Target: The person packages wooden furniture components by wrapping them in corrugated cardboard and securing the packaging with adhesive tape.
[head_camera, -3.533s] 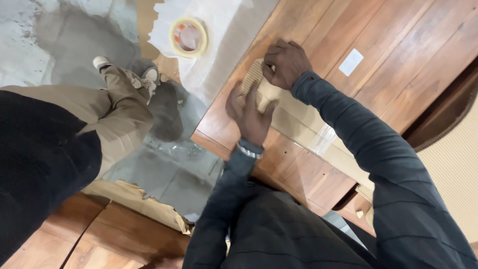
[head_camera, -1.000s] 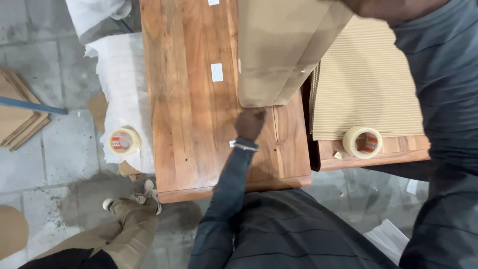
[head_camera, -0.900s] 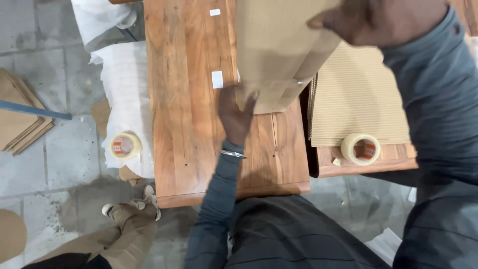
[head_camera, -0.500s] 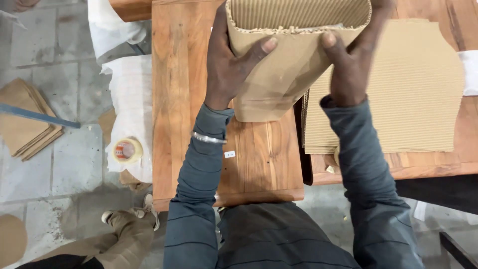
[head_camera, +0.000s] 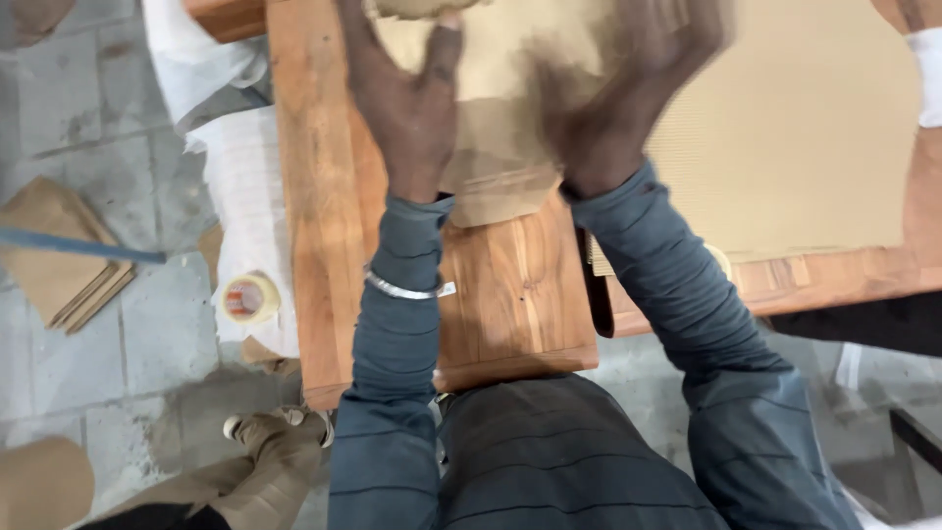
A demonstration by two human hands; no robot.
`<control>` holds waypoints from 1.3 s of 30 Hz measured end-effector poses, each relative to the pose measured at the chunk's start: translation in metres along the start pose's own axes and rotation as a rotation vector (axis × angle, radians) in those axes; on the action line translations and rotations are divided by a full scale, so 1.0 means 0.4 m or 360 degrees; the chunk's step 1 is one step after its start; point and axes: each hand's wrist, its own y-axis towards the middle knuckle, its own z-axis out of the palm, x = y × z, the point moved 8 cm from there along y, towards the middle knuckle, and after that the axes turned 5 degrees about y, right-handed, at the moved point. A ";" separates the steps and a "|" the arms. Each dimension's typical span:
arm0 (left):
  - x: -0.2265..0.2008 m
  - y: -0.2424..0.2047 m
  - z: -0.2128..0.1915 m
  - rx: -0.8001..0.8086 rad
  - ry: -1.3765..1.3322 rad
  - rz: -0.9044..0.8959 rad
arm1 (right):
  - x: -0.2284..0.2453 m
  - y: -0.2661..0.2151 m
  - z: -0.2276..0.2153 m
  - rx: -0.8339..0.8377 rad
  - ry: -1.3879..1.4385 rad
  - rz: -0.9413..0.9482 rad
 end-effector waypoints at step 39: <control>-0.005 -0.020 0.009 0.0071 -0.0359 -0.0447 | 0.047 0.116 -0.010 0.1029 0.0152 -0.0303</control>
